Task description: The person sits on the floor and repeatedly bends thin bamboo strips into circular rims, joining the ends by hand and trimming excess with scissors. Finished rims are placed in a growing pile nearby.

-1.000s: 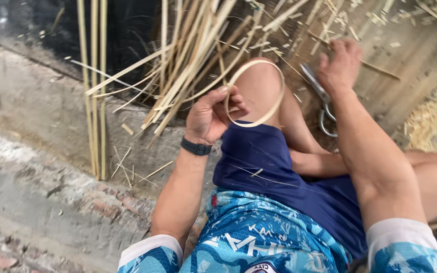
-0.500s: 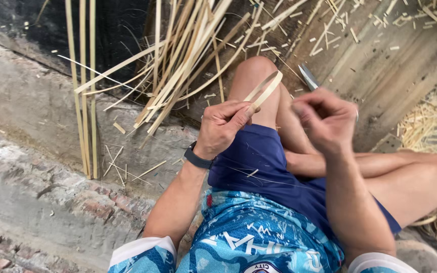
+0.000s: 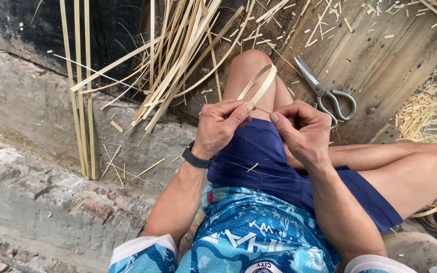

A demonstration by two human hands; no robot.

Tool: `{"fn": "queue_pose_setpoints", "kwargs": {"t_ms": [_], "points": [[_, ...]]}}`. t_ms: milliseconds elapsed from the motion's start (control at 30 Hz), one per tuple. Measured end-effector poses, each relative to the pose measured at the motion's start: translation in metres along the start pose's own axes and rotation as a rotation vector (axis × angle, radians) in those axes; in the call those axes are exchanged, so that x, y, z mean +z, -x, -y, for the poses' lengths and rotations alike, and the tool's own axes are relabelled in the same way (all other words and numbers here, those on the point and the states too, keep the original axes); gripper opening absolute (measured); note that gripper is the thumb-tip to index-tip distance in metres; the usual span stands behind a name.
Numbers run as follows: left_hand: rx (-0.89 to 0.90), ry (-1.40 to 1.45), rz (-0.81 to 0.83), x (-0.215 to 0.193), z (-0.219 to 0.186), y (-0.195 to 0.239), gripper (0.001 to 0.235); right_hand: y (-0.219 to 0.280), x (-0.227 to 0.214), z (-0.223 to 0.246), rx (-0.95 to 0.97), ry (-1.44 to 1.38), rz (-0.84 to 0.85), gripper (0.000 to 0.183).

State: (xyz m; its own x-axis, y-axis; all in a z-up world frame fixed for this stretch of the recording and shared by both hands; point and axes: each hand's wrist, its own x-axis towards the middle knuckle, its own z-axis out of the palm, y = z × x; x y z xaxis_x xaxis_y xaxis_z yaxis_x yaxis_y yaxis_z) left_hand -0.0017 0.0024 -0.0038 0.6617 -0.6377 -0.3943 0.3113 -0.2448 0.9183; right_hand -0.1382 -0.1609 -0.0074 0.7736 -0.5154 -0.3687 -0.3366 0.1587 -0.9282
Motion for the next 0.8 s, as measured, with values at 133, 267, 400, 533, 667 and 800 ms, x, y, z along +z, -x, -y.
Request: {"fn": "queue_pose_setpoints", "kwargs": {"t_ms": [133,267,400,533,667,800], "points": [[-0.015,0.036,0.0,-0.002,0.001,0.0,0.021,0.001,0.002,0.001,-0.223,0.116,-0.04,0.01],[-0.009,-0.011,-0.014,0.0,0.002,0.0,0.021,0.004,0.0,0.0,-0.157,0.058,-0.02,0.012],[0.006,0.023,0.011,0.0,0.003,0.0,0.022,0.001,-0.001,-0.001,-0.16,-0.014,-0.027,0.013],[0.006,0.028,0.01,-0.002,0.005,-0.001,0.022,-0.002,0.0,-0.002,-0.111,-0.044,0.005,0.014],[0.02,0.017,-0.012,-0.002,0.004,0.0,0.021,0.001,0.0,-0.008,0.045,-0.087,0.002,0.015],[0.144,-0.145,-0.035,0.0,-0.002,0.0,0.018,-0.008,0.005,-0.022,-0.113,0.104,0.019,0.013]]}}
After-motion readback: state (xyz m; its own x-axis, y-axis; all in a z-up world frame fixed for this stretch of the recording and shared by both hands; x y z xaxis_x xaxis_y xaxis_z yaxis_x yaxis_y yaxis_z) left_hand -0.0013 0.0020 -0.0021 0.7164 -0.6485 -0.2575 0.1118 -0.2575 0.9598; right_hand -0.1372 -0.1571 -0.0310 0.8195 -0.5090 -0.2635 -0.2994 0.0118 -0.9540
